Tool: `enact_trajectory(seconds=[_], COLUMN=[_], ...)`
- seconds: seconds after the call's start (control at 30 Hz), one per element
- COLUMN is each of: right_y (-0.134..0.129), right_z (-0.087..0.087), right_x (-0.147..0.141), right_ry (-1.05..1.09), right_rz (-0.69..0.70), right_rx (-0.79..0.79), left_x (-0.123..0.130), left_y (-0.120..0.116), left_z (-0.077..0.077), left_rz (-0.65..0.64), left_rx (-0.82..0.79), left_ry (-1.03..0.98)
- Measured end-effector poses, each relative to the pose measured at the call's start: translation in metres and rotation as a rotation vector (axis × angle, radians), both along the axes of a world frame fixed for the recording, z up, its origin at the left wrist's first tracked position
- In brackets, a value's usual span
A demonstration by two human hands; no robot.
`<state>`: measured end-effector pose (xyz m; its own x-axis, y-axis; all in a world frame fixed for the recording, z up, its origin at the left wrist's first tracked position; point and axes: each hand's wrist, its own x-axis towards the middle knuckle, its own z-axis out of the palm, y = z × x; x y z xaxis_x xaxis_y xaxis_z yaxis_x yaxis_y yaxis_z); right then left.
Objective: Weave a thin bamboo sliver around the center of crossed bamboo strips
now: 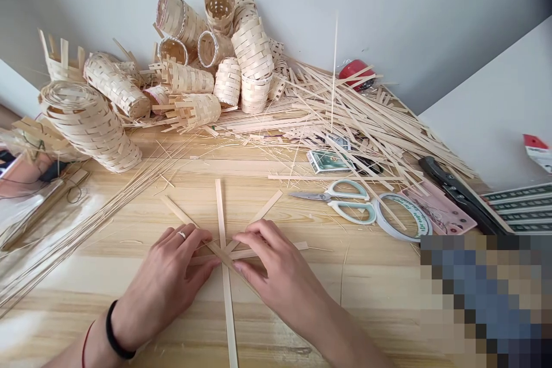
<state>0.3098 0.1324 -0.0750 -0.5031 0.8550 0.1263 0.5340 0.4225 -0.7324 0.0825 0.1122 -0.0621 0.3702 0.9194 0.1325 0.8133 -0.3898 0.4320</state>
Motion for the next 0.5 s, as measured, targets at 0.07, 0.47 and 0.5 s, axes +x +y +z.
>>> enact_trajectory(seconds=[0.07,0.47,0.5], right_y=[0.0001,-0.0013,-0.0014], right_z=[0.0001,-0.0009,-0.001], right_x=[-0.0001,-0.0003,-0.0006], right_ry=[0.003,0.003,0.004], right_rz=[-0.001,-0.012,-0.014], right_rx=[0.008,0.024,0.024], left_x=[0.0005,0.0046,0.005], left_y=[-0.0009,-0.002,-0.0022], left_z=[-0.0012,-0.0056,-0.0057], left_rz=[-0.012,-0.03,-0.031], left_rx=[-0.001,0.027,0.028], left_ry=[-0.006,-0.058,-0.058])
